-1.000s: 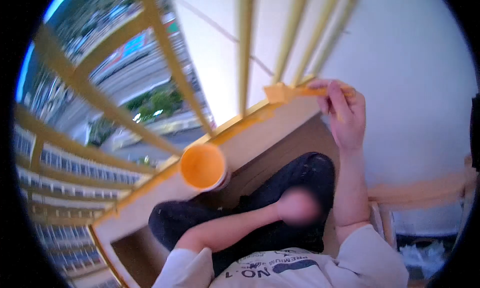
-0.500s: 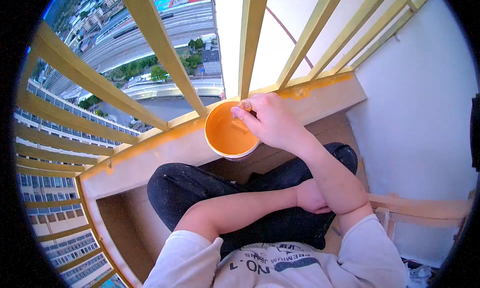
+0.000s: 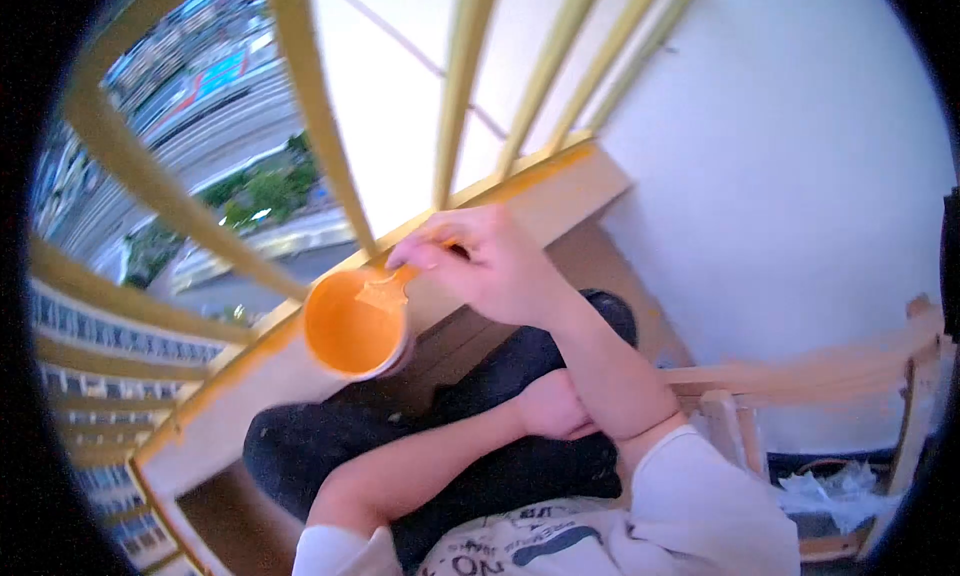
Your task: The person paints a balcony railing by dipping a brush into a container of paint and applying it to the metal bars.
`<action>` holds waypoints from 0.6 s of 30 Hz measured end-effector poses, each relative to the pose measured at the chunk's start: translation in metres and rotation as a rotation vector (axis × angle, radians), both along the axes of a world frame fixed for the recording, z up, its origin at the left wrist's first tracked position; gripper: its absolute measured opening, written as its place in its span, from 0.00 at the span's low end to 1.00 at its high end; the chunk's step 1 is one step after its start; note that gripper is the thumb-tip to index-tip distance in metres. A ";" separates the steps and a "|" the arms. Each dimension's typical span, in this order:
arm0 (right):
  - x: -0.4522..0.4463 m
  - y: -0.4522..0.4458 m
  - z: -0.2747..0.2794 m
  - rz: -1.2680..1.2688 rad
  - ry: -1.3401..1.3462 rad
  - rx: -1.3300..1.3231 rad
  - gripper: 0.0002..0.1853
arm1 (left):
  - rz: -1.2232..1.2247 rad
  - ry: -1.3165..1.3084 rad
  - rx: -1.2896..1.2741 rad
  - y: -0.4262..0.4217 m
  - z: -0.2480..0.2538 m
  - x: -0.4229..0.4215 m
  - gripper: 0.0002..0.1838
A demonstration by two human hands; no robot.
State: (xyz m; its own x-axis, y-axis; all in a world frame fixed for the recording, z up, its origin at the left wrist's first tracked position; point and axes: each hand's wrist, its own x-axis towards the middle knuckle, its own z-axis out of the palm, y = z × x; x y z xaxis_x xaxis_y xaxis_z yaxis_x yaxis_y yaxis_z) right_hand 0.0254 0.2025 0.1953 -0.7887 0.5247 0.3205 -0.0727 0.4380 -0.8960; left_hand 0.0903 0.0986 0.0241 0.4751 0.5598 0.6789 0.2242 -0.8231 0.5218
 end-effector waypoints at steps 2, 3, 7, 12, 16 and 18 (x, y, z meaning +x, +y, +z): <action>0.050 0.028 0.020 -0.264 0.080 0.004 0.15 | -0.061 0.188 -0.061 0.001 0.009 -0.008 0.09; 0.077 0.041 0.028 -0.482 0.185 -0.031 0.14 | -0.029 0.113 -0.014 0.004 0.012 -0.005 0.10; 0.134 0.143 -0.002 -1.035 0.508 0.148 0.13 | -0.010 0.049 0.009 0.006 0.014 -0.005 0.12; 0.135 0.230 -0.062 -1.143 0.342 0.300 0.12 | -0.004 0.080 -0.026 0.009 0.018 -0.004 0.13; 0.133 0.274 -0.082 -1.136 0.253 0.602 0.11 | -0.006 0.063 -0.073 0.014 0.018 -0.004 0.12; 0.141 0.273 -0.085 -1.192 0.232 0.625 0.11 | -0.009 0.073 -0.084 0.014 0.015 -0.004 0.12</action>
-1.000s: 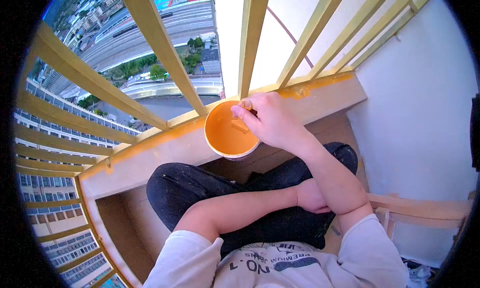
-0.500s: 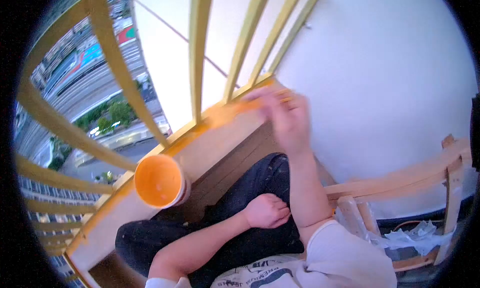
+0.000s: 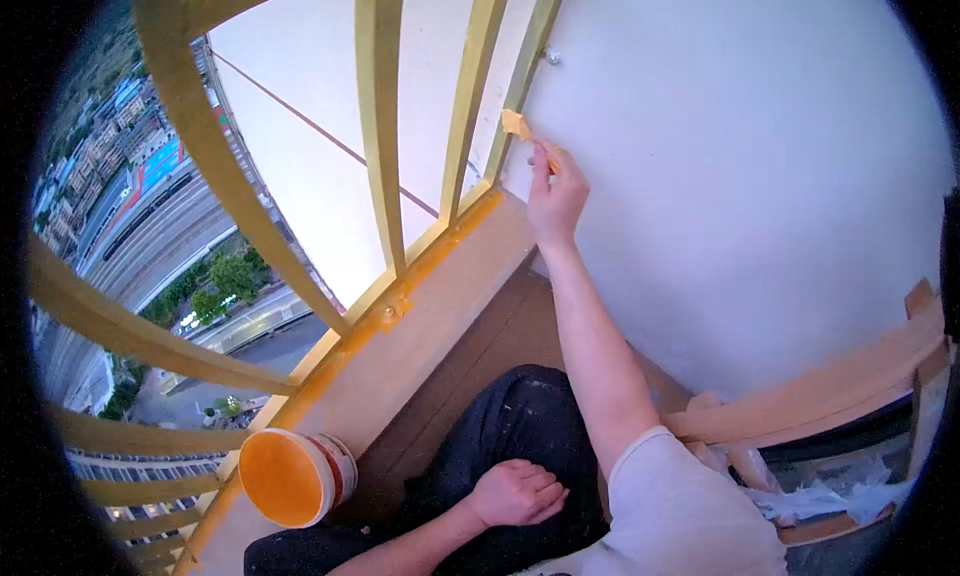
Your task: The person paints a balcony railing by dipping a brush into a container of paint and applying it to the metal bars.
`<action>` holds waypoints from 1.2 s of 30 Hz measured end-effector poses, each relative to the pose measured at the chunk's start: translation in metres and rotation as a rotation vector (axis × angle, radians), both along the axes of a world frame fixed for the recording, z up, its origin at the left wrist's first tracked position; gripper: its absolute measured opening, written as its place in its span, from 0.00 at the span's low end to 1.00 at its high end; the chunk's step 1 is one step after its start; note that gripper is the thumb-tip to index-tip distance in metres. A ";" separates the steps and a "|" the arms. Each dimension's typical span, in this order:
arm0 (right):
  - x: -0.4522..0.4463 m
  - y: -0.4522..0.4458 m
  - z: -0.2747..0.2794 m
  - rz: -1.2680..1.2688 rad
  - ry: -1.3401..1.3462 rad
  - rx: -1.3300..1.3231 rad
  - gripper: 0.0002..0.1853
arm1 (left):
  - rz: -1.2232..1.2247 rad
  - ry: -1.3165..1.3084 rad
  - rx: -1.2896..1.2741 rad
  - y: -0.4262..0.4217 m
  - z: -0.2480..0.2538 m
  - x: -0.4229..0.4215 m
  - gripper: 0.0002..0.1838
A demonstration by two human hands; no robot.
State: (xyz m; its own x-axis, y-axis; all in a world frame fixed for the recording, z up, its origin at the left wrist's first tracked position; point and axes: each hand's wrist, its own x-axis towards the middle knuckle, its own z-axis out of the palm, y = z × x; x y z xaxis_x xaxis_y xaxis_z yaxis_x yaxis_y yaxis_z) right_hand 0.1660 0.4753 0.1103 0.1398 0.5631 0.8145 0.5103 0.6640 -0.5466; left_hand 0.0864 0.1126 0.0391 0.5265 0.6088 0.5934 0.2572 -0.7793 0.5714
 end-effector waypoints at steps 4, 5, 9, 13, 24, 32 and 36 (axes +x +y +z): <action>0.000 0.010 -0.001 0.054 0.050 0.100 0.10 | -0.019 0.042 -0.047 0.001 0.001 -0.001 0.11; 0.000 0.015 -0.001 0.051 0.051 0.097 0.10 | -0.021 0.033 -0.032 0.001 -0.002 0.000 0.12; 0.000 0.003 0.022 -0.076 -0.175 0.138 0.09 | 0.004 0.022 -0.006 0.001 0.001 0.000 0.12; -0.008 0.015 0.029 -0.034 -0.323 0.195 0.09 | 0.000 0.022 -0.023 -0.001 -0.003 0.001 0.12; -0.009 0.015 0.123 -0.064 -0.538 0.227 0.06 | -0.004 0.020 -0.009 -0.003 -0.003 -0.001 0.10; -0.014 0.010 0.172 -0.172 -0.779 0.457 0.06 | 0.009 -0.017 0.010 -0.005 0.002 -0.002 0.09; 0.004 0.032 0.079 -0.139 -1.074 0.303 0.03 | -0.004 0.012 0.025 -0.007 0.005 -0.003 0.09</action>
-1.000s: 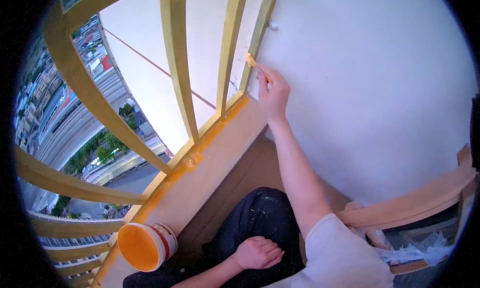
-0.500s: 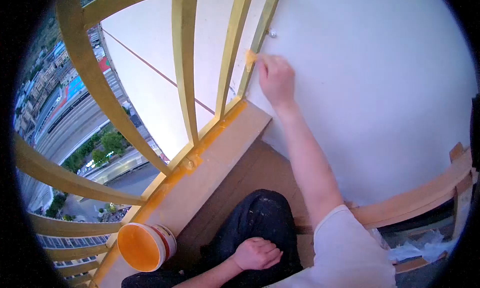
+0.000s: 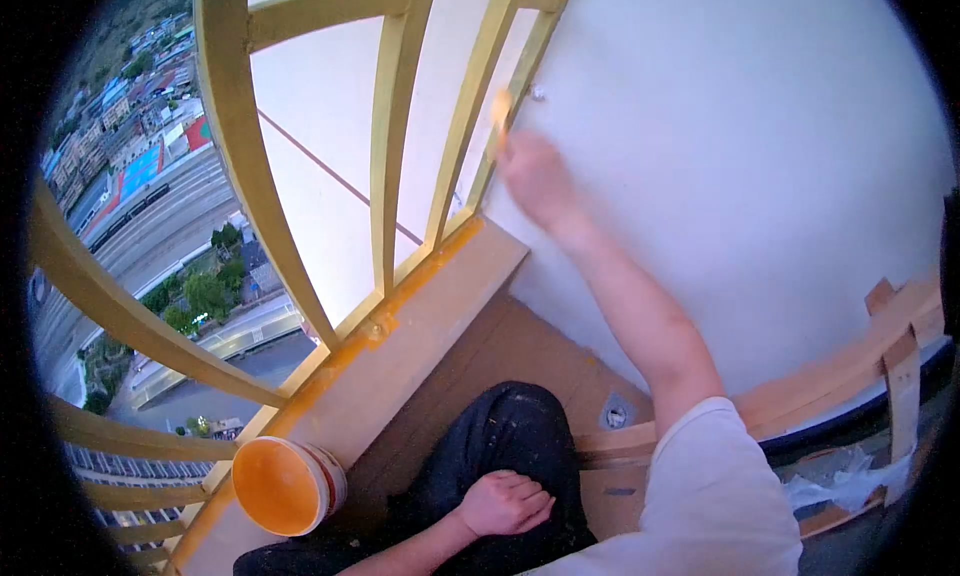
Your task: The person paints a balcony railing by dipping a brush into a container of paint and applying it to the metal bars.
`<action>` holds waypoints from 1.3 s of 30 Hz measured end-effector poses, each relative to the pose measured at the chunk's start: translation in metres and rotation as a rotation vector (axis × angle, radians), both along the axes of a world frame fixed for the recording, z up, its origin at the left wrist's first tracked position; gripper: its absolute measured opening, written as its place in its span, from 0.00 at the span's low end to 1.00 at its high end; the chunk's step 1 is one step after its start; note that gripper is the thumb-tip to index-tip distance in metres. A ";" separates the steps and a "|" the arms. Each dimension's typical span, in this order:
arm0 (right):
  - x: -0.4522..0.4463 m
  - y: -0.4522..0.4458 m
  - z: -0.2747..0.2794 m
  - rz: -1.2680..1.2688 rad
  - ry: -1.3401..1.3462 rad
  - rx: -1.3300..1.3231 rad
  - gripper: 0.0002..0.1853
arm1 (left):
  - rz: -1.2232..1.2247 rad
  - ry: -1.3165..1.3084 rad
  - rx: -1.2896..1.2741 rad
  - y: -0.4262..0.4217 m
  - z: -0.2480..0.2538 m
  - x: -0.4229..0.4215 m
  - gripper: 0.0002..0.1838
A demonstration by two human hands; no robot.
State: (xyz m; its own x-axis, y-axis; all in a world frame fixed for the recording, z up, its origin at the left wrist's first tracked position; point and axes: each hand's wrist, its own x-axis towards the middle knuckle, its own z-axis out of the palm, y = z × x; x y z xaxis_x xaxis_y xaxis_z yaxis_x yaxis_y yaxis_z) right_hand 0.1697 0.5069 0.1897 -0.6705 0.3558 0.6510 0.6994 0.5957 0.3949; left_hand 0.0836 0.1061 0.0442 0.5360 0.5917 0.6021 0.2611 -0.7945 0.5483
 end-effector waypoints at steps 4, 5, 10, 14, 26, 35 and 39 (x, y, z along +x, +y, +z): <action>-0.011 -0.017 -0.020 -0.027 0.026 -0.509 0.05 | 0.018 -0.030 -0.016 0.000 0.002 0.001 0.09; -0.014 -0.014 -0.004 -0.023 0.026 -0.511 0.05 | 0.021 -0.042 -0.008 0.000 0.002 0.001 0.09; -0.006 -0.019 0.095 0.070 0.207 0.228 0.08 | 0.026 -0.016 0.002 0.001 0.002 0.001 0.11; 0.004 0.009 0.010 0.186 -0.027 -0.124 0.10 | 0.021 0.071 -0.021 -0.001 0.002 0.000 0.13; 0.002 0.013 0.021 0.121 -0.003 -0.061 0.09 | 0.011 0.033 0.003 0.000 -0.001 0.000 0.12; -0.001 -0.002 0.064 0.048 -0.067 0.051 0.07 | 0.013 0.000 0.022 -0.001 -0.007 0.002 0.13; -0.009 -0.011 0.091 0.078 -0.008 0.066 0.08 | 0.009 -0.027 0.014 -0.001 -0.003 0.001 0.13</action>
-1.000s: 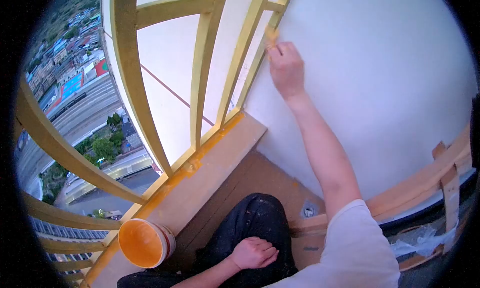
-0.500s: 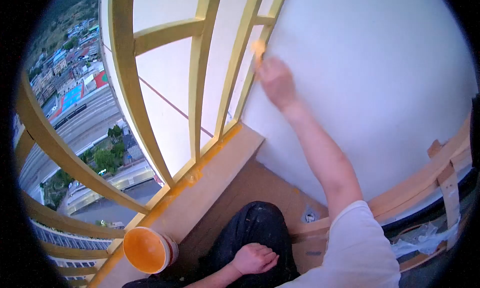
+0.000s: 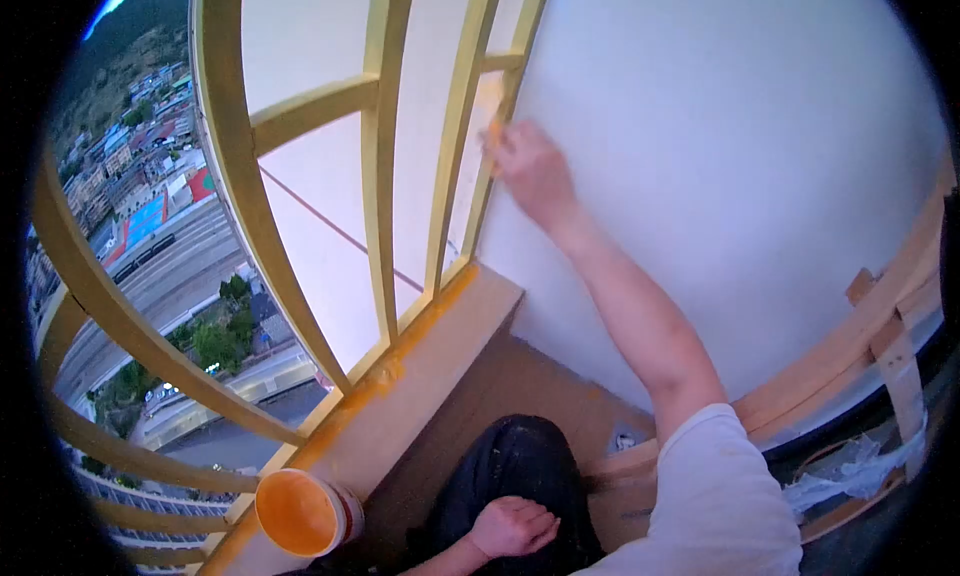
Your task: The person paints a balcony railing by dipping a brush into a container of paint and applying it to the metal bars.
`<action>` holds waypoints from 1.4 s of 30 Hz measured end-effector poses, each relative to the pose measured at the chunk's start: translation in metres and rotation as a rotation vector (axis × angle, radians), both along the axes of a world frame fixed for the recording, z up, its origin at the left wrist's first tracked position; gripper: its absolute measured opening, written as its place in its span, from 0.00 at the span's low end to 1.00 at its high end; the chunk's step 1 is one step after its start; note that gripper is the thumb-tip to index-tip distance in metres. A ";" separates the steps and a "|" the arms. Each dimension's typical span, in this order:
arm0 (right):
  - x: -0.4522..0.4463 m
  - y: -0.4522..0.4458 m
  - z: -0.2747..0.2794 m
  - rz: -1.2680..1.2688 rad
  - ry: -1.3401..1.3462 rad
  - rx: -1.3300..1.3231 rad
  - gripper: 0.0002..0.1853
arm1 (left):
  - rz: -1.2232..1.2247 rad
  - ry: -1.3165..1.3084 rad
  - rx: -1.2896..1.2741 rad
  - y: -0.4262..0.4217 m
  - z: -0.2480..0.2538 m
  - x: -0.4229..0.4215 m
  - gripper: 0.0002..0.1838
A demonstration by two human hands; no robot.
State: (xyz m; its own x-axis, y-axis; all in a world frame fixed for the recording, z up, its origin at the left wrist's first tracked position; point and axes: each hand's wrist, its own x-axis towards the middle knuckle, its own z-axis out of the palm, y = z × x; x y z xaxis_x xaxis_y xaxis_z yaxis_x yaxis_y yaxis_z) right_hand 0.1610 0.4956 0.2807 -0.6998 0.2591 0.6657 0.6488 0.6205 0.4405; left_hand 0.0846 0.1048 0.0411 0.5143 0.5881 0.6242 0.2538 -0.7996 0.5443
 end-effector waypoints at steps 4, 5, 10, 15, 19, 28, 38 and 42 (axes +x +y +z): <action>0.004 0.011 -0.061 -0.083 0.245 -0.437 0.12 | 0.016 0.024 -0.011 0.002 -0.001 0.000 0.13; 0.001 0.011 -0.085 -0.122 0.323 -0.809 0.14 | 0.012 0.017 -0.010 0.003 0.000 -0.001 0.13; -0.008 0.009 -0.112 -0.126 0.513 -0.963 0.18 | 0.024 0.021 -0.028 -0.003 -0.004 0.001 0.13; -0.002 0.010 -0.097 -0.025 0.383 -0.483 0.15 | 0.011 -0.032 -0.027 0.004 -0.001 0.002 0.13; 0.004 0.030 -0.150 -0.042 0.174 -0.624 0.15 | 0.003 -0.021 -0.040 0.003 0.003 0.004 0.12; -0.006 0.031 -0.145 -0.137 0.164 -0.613 0.14 | -0.001 -0.007 -0.044 0.005 0.001 0.003 0.14; -0.008 0.039 -0.163 -0.160 0.029 -0.609 0.12 | 0.005 -0.018 -0.043 0.003 -0.003 0.005 0.13; -0.013 0.032 -0.144 -0.147 0.108 -0.567 0.12 | 0.001 -0.010 -0.044 0.007 -0.001 0.002 0.13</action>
